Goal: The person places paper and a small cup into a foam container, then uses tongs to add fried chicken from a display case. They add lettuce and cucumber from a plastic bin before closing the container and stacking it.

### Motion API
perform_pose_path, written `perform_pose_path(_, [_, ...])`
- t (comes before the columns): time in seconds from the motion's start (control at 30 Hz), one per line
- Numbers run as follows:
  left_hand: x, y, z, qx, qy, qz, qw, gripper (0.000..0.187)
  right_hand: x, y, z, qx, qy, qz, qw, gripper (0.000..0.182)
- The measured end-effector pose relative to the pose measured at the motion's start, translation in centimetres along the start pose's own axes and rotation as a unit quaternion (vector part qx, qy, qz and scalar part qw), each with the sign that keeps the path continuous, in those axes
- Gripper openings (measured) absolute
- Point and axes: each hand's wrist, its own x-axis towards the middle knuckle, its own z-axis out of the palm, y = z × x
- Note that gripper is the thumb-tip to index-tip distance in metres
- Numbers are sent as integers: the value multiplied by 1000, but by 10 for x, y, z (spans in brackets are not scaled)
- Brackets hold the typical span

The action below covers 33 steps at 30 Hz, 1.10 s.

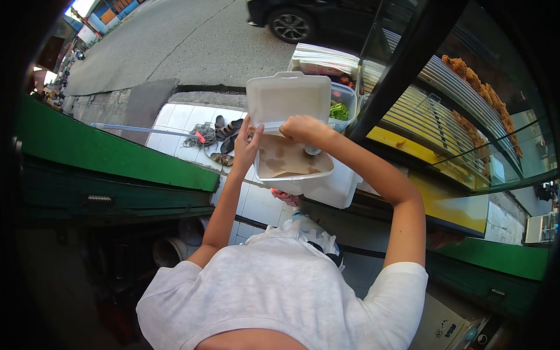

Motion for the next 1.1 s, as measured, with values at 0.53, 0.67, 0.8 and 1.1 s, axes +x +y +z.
perform_pose_path(0.53, [5,-23,7,-64,-3,20,998,61,-42,-22,25,52,89,-60,993,23])
perform_pose_path(0.67, [-2,-10,1,-145,-40,-8,989,68,-62,-19,-6,161,103,13,981,23])
perform_pose_path(0.8, [-16,1,2,-200,-33,4,979,69,-76,-14,-2,98,112,90,985,28])
perform_pose_path(1.1, [-16,3,-2,-136,-41,98,985,61,-95,-30,20,159,212,125,956,39])
